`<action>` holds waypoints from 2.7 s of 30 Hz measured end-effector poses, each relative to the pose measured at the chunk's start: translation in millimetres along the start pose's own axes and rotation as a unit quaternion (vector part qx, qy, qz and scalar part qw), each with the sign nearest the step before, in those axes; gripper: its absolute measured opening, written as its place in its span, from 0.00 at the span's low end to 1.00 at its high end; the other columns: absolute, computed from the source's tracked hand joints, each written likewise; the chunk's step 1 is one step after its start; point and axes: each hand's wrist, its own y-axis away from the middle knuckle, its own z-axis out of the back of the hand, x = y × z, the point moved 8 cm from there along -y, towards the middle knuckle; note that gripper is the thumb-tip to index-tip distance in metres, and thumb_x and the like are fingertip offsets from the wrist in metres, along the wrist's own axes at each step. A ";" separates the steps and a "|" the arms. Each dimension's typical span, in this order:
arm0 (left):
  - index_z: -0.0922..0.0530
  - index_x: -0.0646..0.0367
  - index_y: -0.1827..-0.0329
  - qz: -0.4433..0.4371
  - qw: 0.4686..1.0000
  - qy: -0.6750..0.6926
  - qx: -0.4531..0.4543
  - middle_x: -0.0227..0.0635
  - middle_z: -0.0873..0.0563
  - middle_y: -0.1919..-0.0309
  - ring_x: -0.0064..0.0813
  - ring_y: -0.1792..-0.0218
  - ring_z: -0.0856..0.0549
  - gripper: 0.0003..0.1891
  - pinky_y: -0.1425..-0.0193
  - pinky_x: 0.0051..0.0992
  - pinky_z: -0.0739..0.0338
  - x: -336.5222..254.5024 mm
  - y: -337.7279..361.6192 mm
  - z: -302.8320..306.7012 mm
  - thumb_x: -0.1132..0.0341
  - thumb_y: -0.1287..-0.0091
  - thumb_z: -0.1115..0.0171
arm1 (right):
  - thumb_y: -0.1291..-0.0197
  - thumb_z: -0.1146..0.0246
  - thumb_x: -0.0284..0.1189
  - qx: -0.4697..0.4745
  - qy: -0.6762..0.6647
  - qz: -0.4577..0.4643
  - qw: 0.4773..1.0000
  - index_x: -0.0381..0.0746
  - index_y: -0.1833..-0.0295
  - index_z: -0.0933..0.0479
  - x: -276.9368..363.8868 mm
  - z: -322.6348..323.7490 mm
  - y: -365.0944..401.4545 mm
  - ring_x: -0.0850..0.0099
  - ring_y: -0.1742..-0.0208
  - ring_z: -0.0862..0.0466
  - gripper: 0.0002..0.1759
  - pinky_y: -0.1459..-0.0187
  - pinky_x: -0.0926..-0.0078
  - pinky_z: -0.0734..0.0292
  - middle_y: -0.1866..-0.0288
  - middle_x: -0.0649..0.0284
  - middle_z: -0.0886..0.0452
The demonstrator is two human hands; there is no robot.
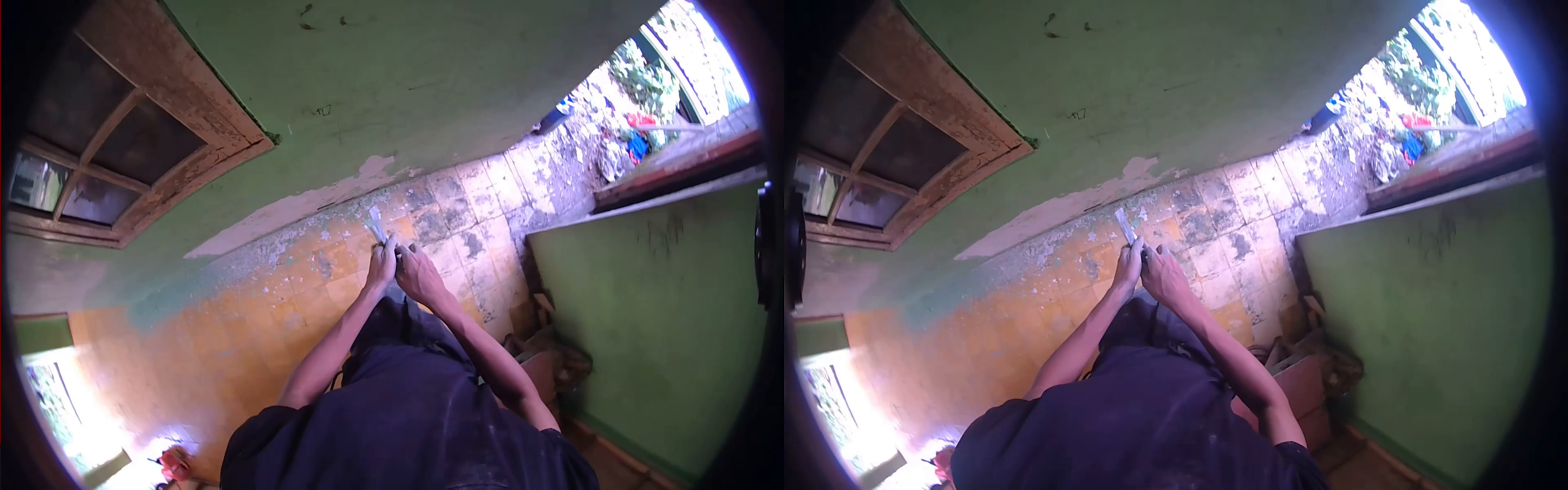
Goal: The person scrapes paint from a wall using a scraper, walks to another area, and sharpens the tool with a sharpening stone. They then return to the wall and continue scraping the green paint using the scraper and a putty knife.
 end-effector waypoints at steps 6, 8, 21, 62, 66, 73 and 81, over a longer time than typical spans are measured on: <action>0.21 0.72 0.55 -0.026 0.999 -0.009 0.038 0.59 0.21 0.54 0.46 0.49 0.19 0.31 0.45 0.41 0.27 39.4 -90.8 -80.4 0.44 0.26 0.51 | 0.35 0.44 0.31 0.005 0.039 -0.069 0.997 0.33 0.47 0.29 -69.8 43.0 -47.3 0.40 0.54 0.21 0.15 0.55 0.45 0.27 0.59 0.39 0.22; 0.22 0.72 0.51 0.002 0.998 -0.032 0.051 0.59 0.21 0.54 0.48 0.47 0.20 0.33 0.44 0.42 0.27 13.7 -93.3 -78.1 0.41 0.27 0.49 | 0.33 0.43 0.37 0.029 0.036 -0.116 0.992 0.32 0.56 0.25 -79.4 62.7 -64.2 0.42 0.61 0.17 0.16 0.60 0.46 0.25 0.68 0.38 0.20; 0.24 0.57 0.53 0.119 0.906 -0.005 -0.406 0.42 0.17 0.71 0.30 0.74 0.16 0.12 0.70 0.33 0.22 115.2 -49.3 70.4 0.60 0.32 0.42 | 0.32 0.46 0.39 0.153 0.176 0.086 0.969 0.33 0.53 0.20 -251.3 100.9 -280.3 0.35 0.48 0.22 0.19 0.47 0.47 0.26 0.54 0.36 0.19; 0.24 0.65 0.55 0.344 0.713 0.379 -0.479 0.33 0.18 0.66 0.20 0.63 0.19 0.11 0.56 0.25 0.24 317.0 -245.2 -371.9 0.67 0.32 0.34 | 0.30 0.46 0.27 0.326 0.169 0.027 0.930 0.24 0.28 0.38 -620.6 -128.1 -432.2 0.49 0.27 0.31 0.29 0.26 0.63 0.40 0.28 0.36 0.33; 0.24 0.66 0.57 0.329 0.691 0.383 -0.517 0.39 0.18 0.71 0.23 0.67 0.19 0.13 0.62 0.27 0.24 320.9 -239.3 -367.9 0.66 0.34 0.32 | 0.30 0.46 0.28 0.351 0.208 0.110 0.906 0.23 0.29 0.37 -663.1 -212.5 -449.3 0.48 0.28 0.30 0.29 0.28 0.63 0.38 0.30 0.36 0.32; 0.22 0.67 0.63 0.364 0.719 0.307 -0.506 0.41 0.20 0.78 0.25 0.76 0.22 0.14 0.69 0.30 0.27 342.3 -238.6 -352.7 0.62 0.34 0.32 | 0.31 0.47 0.26 0.316 0.135 0.017 0.939 0.22 0.29 0.37 -627.5 -161.9 -431.1 0.49 0.29 0.29 0.28 0.29 0.66 0.37 0.30 0.35 0.31; 0.21 0.67 0.59 0.349 0.744 0.318 -0.472 0.36 0.17 0.75 0.19 0.72 0.20 0.15 0.67 0.25 0.26 341.7 -273.9 -342.9 0.61 0.33 0.32 | 0.30 0.47 0.27 0.290 0.159 0.209 0.920 0.26 0.27 0.39 -623.7 -246.5 -442.4 0.59 0.45 0.17 0.29 0.44 0.68 0.23 0.43 0.42 0.20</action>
